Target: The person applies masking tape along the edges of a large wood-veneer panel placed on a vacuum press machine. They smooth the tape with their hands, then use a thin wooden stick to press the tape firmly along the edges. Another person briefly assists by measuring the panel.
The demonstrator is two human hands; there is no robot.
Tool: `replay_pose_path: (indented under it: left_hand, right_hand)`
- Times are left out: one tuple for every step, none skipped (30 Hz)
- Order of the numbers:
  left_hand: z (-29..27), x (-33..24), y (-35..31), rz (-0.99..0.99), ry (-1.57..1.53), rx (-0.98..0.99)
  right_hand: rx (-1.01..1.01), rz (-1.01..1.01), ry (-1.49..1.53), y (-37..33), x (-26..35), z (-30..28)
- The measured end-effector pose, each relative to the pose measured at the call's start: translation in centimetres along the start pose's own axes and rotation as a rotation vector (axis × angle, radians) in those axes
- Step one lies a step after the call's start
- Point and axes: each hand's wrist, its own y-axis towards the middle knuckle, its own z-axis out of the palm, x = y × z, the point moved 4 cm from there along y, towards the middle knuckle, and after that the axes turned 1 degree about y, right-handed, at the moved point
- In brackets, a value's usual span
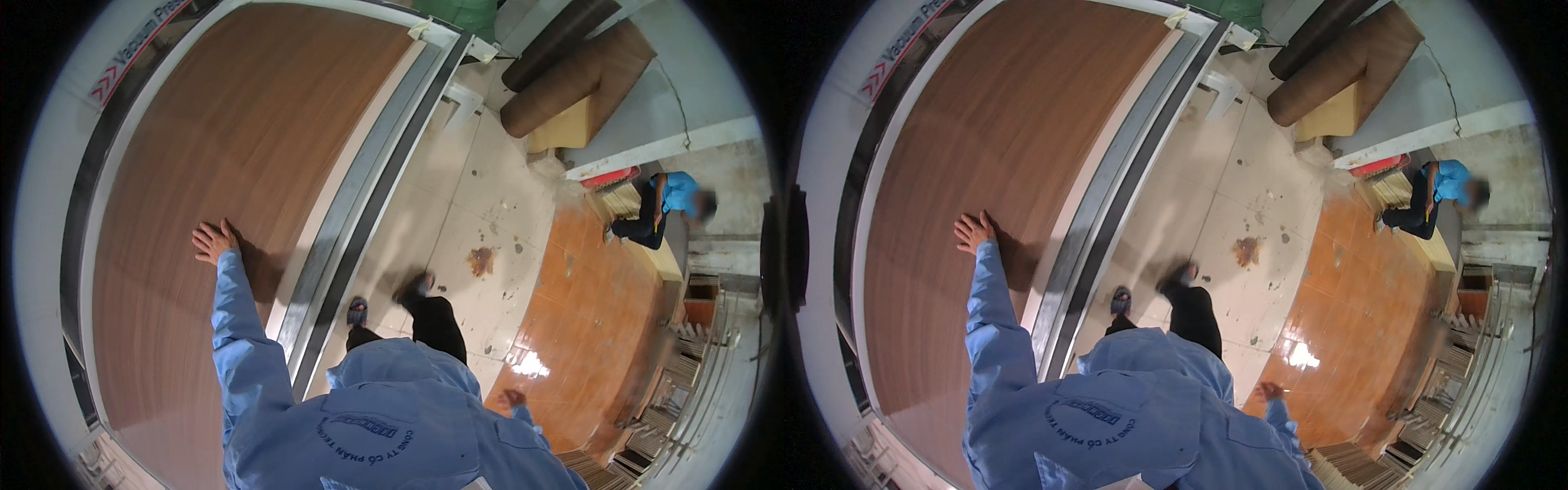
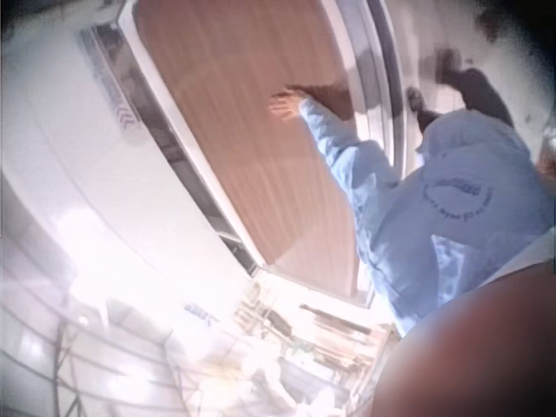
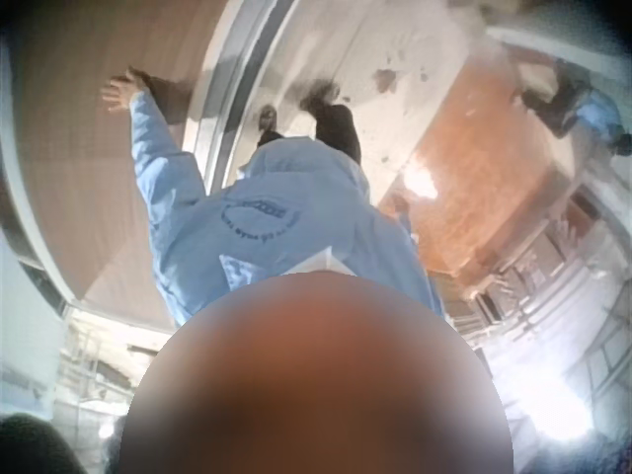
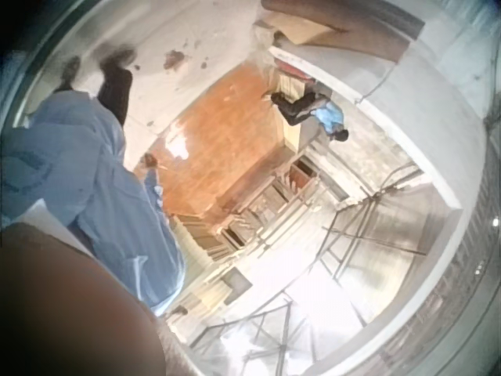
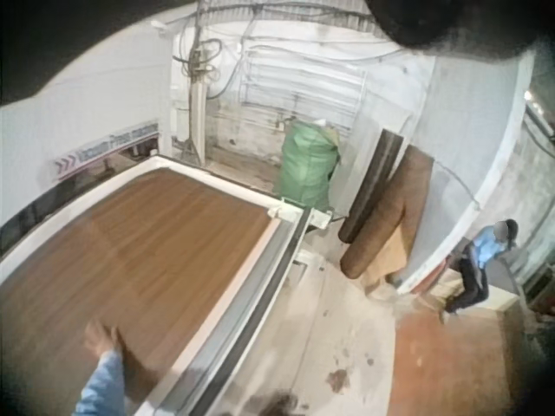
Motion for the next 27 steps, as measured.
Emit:
replay_pose_path:
  left_hand:
    - [0.1,-4.3,0.7,0.033,0.0,0.003]
    - [0.1,-8.6,1.3,0.061,-0.001,0.004]
    - [0.1,-12.9,1.8,0.085,-0.019,0.005]
    - [0.0,-17.5,2.3,0.105,-0.01,-0.03]
    - [0.1,-21.9,2.4,0.126,0.007,-0.058]
    - [0.2,-26.1,2.7,0.113,0.054,-0.011]
    - [-0.2,-30.8,3.1,0.116,0.024,-0.087]
    - [-0.2,-35.0,2.9,0.118,0.044,-0.075]
    - [-0.1,-38.8,2.6,0.125,0.105,-0.024]
    - [-0.7,-43.1,2.6,0.153,0.048,-0.087]
    - [-0.8,-46.8,2.2,0.153,0.066,-0.059]
    - [-1.2,-50.5,1.7,0.194,0.006,-0.093]
    - [-1.4,-54.3,1.6,0.214,-0.004,-0.045]
    - [-1.9,-58.0,1.4,0.24,-0.028,-0.088]
    - [-2.2,-61.0,1.2,0.255,-0.007,-0.076]
    - [-2.5,-64.1,1.0,0.264,-0.038,-0.085]
    - [-2.6,-67.4,1.0,0.269,-0.034,-0.075]
    - [-2.6,-69.9,0.9,0.272,-0.038,-0.049]
    - [-3.0,-71.9,0.9,0.27,-0.051,-0.088]
    - [-3.1,-73.7,0.9,0.27,-0.065,-0.103]
    - [-3.2,-75.1,0.8,0.261,-0.059,-0.082]
    - [-3.3,-76.6,0.8,0.249,-0.074,-0.104]
    - [-3.4,-77.8,0.9,0.227,-0.071,-0.098]
    - [-3.6,-78.7,0.4,0.211,-0.072,-0.107]
    - [-3.6,-79.5,0.3,0.181,-0.078,-0.098]
    - [-3.9,-80.3,-0.2,0.151,-0.118,-0.1]
    - [-4.2,-81.0,0.2,0.112,-0.118,-0.116]
  right_hand:
    - [0.013,0.084,-0.066,0.7,0.6,0.1]
    - [0.062,0.04,-0.14,1.1,1.8,-0.3]
    - [0.08,-0.005,-0.191,2.5,4.2,-0.7]
    - [0.065,-0.02,-0.257,4.0,6.7,-1.9]
    - [0.046,-0.042,-0.316,5.8,9.6,-3.3]
    - [0.029,-0.068,-0.374,7.8,13.4,-5.3]
    - [0.002,-0.105,-0.424,9.9,17.8,-7.7]
    - [-0.035,-0.148,-0.48,11.9,22.6,-10.6]
    - [-0.077,-0.207,-0.539,13.6,28.1,-13.8]
    - [-0.148,-0.243,-0.582,15.5,34.5,-16.7]
    - [-0.243,-0.266,-0.61,17.0,41.6,-19.8]
    - [-0.323,-0.349,-0.49,18.4,49.9,-22.3]
    - [-0.339,-0.57,-0.463,19.2,58.9,-23.4]
    - [-0.302,-0.77,-0.303,19.4,68.3,-24.1]
    - [-0.183,-0.906,-0.227,19.1,77.9,-24.2]
    - [-0.351,-1.218,-0.515,18.2,87.3,-22.3]
    - [-0.238,-0.849,-0.284,18.4,94.8,-22.0]
    - [-0.179,-0.992,-0.291,17.1,102.1,-19.3]
    - [-0.117,-1.14,-0.303,15.4,108.7,-16.3]
    - [-0.04,-1.23,-0.354,13.8,114.3,-13.2]
    - [-0.066,-1.278,-0.442,12.7,119.0,-9.9]
    - [-0.054,-1.449,-0.516,11.0,123.0,-6.9]
    - [-0.074,-1.516,-0.56,10.3,126.3,-3.6]
    - [-0.002,-1.584,-0.623,9.3,128.8,-1.2]
    - [0.061,-1.552,-0.689,9.1,131.2,1.0]
    - [0.119,-1.582,-0.771,8.5,133.2,2.6]
    - [0.196,-1.648,-0.819,8.3,135.6,5.3]
